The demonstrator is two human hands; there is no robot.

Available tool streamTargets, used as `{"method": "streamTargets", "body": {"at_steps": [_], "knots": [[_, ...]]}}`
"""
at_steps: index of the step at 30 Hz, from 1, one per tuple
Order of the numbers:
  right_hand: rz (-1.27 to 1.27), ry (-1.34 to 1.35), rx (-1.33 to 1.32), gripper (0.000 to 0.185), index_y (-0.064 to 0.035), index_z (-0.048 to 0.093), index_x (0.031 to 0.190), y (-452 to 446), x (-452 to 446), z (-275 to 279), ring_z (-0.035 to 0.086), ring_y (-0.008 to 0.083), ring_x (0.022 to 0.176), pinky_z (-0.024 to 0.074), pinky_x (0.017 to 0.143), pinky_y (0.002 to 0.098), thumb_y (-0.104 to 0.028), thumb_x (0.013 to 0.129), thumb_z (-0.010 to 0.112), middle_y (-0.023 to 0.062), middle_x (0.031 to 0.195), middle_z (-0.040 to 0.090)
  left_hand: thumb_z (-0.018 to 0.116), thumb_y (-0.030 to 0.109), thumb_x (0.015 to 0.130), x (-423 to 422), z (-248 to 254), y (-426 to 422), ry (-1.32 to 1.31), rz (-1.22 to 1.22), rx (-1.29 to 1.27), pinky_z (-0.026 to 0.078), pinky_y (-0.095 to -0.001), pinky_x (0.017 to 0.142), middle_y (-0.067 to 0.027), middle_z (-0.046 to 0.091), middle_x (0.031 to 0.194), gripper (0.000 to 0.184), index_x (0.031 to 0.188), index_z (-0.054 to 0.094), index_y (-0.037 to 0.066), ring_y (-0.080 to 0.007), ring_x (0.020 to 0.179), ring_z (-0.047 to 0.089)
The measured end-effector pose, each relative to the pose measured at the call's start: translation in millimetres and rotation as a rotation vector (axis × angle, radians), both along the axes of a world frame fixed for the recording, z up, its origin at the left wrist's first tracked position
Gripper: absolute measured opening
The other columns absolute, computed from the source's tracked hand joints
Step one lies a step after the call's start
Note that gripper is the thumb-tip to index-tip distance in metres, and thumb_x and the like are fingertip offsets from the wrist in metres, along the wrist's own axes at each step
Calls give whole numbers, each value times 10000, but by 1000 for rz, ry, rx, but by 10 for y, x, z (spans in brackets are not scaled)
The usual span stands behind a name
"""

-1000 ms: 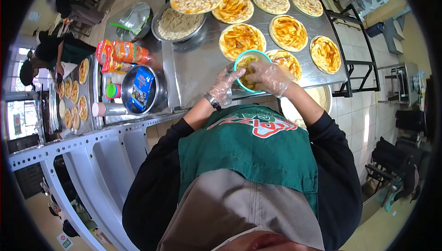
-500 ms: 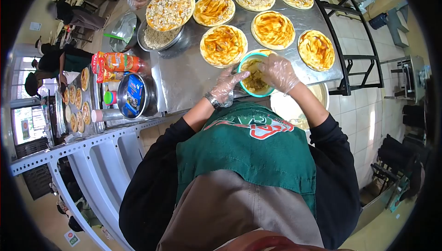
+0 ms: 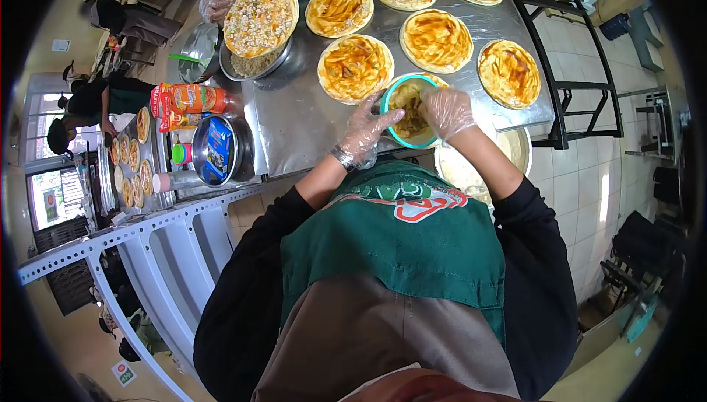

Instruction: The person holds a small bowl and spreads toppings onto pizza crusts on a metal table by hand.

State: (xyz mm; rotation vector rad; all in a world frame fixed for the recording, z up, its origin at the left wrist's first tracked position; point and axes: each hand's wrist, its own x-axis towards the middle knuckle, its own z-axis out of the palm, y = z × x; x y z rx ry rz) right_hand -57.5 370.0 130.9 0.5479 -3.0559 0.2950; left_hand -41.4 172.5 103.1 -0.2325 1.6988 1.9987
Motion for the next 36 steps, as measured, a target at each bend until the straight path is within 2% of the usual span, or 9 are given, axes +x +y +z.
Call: {"method": "streamTargets", "body": {"at_steps": [7, 9, 11, 14, 17, 21, 25, 28, 36], "knots": [[-13, -559, -211, 369, -61, 561, 1030, -202, -86, -256, 660, 372, 816, 515, 722, 453, -293, 770, 681, 203, 885, 670, 781, 173, 785, -29, 16, -38, 18, 177, 40, 488, -332, 935, -119, 562, 1233, 733, 1377, 383, 2, -191, 1096, 565], [57, -684, -662, 397, -52, 547, 1006, -239, -180, -445, 651, 358, 771, 500, 722, 442, -284, 731, 718, 196, 870, 662, 776, 165, 791, -122, -28, -91, 6, 175, 34, 480, -325, 941, -120, 561, 1237, 740, 1381, 365, -13, -187, 1090, 566], [21, -653, -726, 359, -53, 531, 951, -328, -242, -403, 629, 270, 651, 493, 610, 394, -239, 720, 733, 161, 816, 647, 775, 174, 793, -182, 44, -115, -27, 142, 91, 477, -318, 938, -121, 557, 1243, 773, 1394, 335, -29, -185, 1095, 563], [-157, -1073, -1181, 359, -31, 513, 1016, -360, -429, -472, 538, 123, 516, 399, 433, 259, -93, 729, 720, 73, 734, 599, 765, 208, 810, -258, -67, -112, -8, 156, 144, 484, -318, 922, -121, 558, 1240, 753, 1394, 343, -12, -188, 1094, 565], [-294, -1025, -1220, 398, -6, 498, 1072, -319, -559, -186, 530, 133, 506, 396, 436, 258, -48, 730, 696, 70, 743, 602, 759, 215, 816, -340, -27, -125, 18, 117, 45, 482, -320, 927, -123, 564, 1230, 727, 1391, 362, 16, -188, 1094, 564], [-83, -542, -1083, 242, -63, 498, 1112, -190, -684, -400, 527, 86, 537, 421, 476, 235, -33, 874, 530, 23, 682, 582, 731, 191, 838, -366, 50, -148, -82, 186, 213, 538, -343, 863, -112, 570, 1227, 651, 1377, 392, 60, -196, 1066, 592], [38, -28, -407, 159, -87, 641, 1004, -181, -700, -367, 631, 270, 621, 509, 570, 375, -103, 855, 589, 84, 755, 615, 708, 218, 856, -373, 27, -204, -166, 198, 194, 563, -370, 827, -107, 571, 1228, 624, 1371, 392, 64, -207, 1062, 606], [11, -21, -254, 157, -128, 671, 968, -216, -672, -133, 647, 340, 797, 528, 666, 423, -177, 867, 562, 139, 915, 636, 716, 253, 848, -361, -110, -246, -152, 197, 182, 568, -380, 819, -108, 579, 1214, 643, 1368, 390, 60, -217, 1045, 617], [116, 61, -237, 158, -123, 680, 948, -199, -420, -14, 642, 282, 761, 530, 643, 388, -135, 793, 653, 70, 908, 603, 741, 276, 826, -246, -39, -214, -185, 178, 245, 562, -390, 816, -104, 596, 1182, 678, 1367, 394, 57, -215, 1003, 630]]}}
